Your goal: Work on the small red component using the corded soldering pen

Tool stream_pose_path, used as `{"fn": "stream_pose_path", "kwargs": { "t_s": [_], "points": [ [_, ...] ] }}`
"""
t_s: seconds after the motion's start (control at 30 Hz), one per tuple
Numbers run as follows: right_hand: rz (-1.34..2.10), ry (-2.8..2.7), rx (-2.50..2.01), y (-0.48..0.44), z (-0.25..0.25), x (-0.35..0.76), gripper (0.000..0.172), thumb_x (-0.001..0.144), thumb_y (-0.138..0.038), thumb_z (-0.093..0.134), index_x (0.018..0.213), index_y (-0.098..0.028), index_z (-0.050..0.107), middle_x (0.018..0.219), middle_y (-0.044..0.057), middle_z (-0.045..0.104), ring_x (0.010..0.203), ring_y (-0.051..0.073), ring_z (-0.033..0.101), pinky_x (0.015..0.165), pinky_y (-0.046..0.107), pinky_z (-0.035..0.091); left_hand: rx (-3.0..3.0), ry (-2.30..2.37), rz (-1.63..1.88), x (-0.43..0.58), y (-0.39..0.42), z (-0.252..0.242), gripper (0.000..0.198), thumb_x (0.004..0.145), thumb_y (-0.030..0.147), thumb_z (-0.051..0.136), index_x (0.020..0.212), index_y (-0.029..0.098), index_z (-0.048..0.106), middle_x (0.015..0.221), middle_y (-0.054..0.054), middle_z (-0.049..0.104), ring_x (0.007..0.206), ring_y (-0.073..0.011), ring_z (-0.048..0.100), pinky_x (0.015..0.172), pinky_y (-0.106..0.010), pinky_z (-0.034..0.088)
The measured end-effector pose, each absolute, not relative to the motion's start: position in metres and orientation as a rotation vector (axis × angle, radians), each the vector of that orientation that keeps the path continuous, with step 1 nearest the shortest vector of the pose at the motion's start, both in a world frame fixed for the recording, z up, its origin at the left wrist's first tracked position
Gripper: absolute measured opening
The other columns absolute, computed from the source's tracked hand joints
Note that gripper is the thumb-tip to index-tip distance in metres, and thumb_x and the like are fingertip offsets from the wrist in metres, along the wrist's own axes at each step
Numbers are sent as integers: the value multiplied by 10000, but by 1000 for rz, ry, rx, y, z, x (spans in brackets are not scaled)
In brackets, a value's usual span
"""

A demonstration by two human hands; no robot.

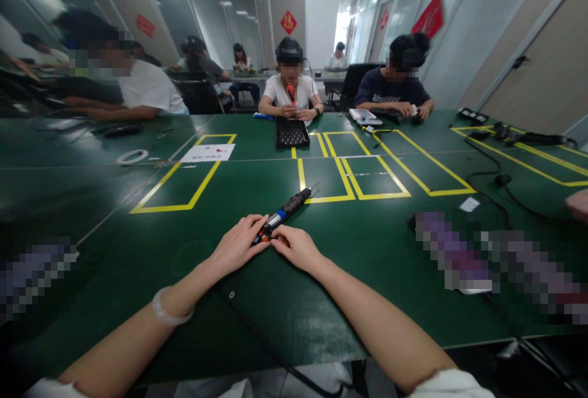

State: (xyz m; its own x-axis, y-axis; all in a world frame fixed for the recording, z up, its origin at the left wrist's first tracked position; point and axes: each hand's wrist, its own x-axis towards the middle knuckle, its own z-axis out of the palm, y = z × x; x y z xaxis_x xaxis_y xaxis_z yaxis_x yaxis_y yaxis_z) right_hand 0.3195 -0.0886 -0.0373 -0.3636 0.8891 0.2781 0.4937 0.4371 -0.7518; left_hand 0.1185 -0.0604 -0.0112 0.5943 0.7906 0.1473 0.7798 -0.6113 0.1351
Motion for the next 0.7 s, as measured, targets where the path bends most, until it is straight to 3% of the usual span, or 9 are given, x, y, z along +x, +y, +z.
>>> {"fn": "stream_pose_path", "kwargs": {
  "t_s": [0.43,0.7],
  "points": [
    [727,-2064,-1179,-88,-38,322,89,895,-208,544,924,-177,622,727,-14,592,635,115,525,613,206,377,2441,1933,164,-5,25,-17,652,859,513,446,1405,160,400,1348,-145,441,1188,-291,469,984,-378,400],
    [716,-2093,-1196,-87,-38,323,85,891,-201,553,893,-178,635,735,-10,607,648,116,539,624,207,383,2158,2227,193,-101,45,-18,665,838,518,512,1353,104,437,1357,-196,438,1169,-330,471,894,-387,418]
  ]
}}
